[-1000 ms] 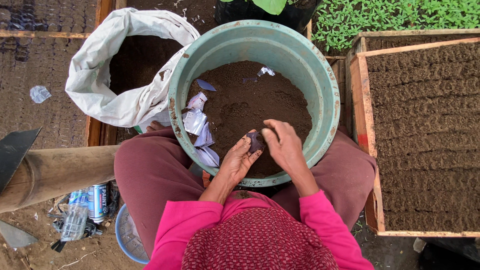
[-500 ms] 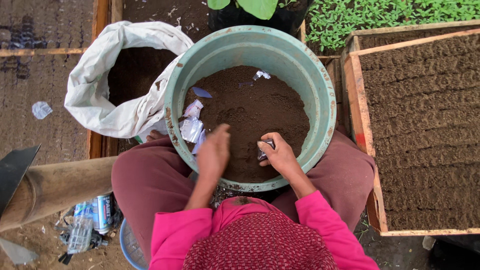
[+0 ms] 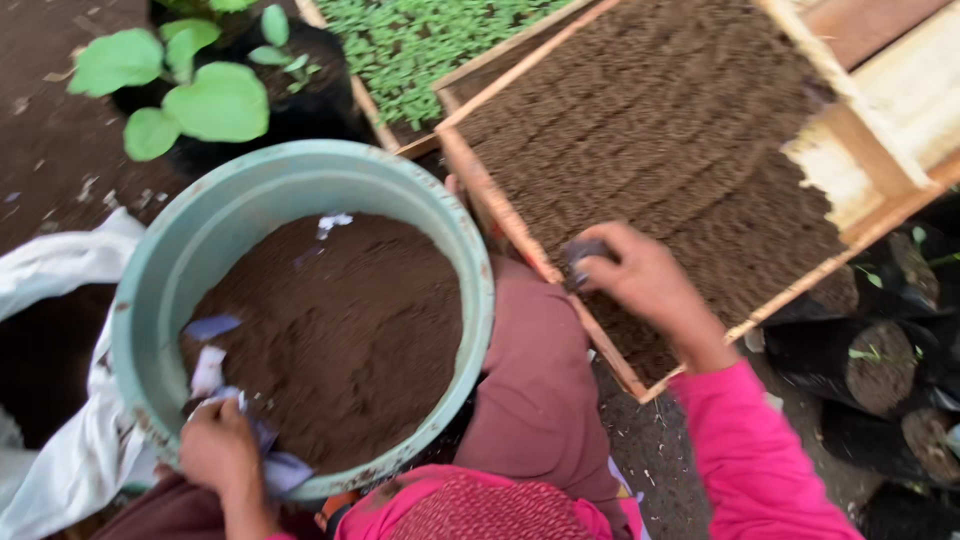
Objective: The person sits with a basin of soil on their lap and repeatedly scoops soil, places it onto small purple paper packets, and wraps the soil into small balls. They then place the wrapped soil balls into a wooden seed tray with pre-formed rows.
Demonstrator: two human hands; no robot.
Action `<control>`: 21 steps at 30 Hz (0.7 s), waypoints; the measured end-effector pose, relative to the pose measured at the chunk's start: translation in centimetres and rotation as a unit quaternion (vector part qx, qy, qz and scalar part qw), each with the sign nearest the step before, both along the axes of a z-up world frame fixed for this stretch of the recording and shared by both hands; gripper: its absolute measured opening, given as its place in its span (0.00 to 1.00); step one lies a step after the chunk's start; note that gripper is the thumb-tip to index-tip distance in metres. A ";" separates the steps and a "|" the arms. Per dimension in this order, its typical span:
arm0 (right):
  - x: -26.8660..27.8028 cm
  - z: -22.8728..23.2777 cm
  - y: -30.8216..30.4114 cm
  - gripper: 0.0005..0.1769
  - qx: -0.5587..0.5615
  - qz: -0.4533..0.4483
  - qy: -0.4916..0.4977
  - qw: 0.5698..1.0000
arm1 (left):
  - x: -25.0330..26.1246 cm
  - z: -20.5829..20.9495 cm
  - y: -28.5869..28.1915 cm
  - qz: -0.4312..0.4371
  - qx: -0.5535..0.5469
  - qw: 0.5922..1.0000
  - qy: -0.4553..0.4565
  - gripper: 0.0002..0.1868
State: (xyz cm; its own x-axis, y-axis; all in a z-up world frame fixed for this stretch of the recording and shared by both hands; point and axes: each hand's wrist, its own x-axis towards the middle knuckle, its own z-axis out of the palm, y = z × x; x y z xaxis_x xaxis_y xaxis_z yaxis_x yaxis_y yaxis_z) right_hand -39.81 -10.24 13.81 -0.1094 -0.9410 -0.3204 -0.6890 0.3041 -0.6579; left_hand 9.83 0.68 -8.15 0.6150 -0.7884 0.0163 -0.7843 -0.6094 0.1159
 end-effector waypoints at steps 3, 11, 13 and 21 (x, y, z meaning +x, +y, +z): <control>-10.0 1.5 -1.3 0.16 -0.065 -0.057 0.140 0.986 | 1.0 -1.5 0.5 -0.006 -0.022 1.000 -0.011 0.13; -23.8 2.0 -6.4 0.13 -0.036 -0.173 0.291 0.940 | 2.3 -0.9 0.5 -0.044 -0.136 0.989 -0.041 0.11; -23.9 1.5 -7.9 0.13 0.038 -0.141 0.245 0.958 | 3.5 -0.5 0.3 -0.044 -0.137 0.990 -0.001 0.12; -34.7 -11.1 -11.6 0.24 0.068 0.002 0.423 0.903 | -4.0 9.2 -0.1 -0.004 -0.290 0.885 0.366 0.07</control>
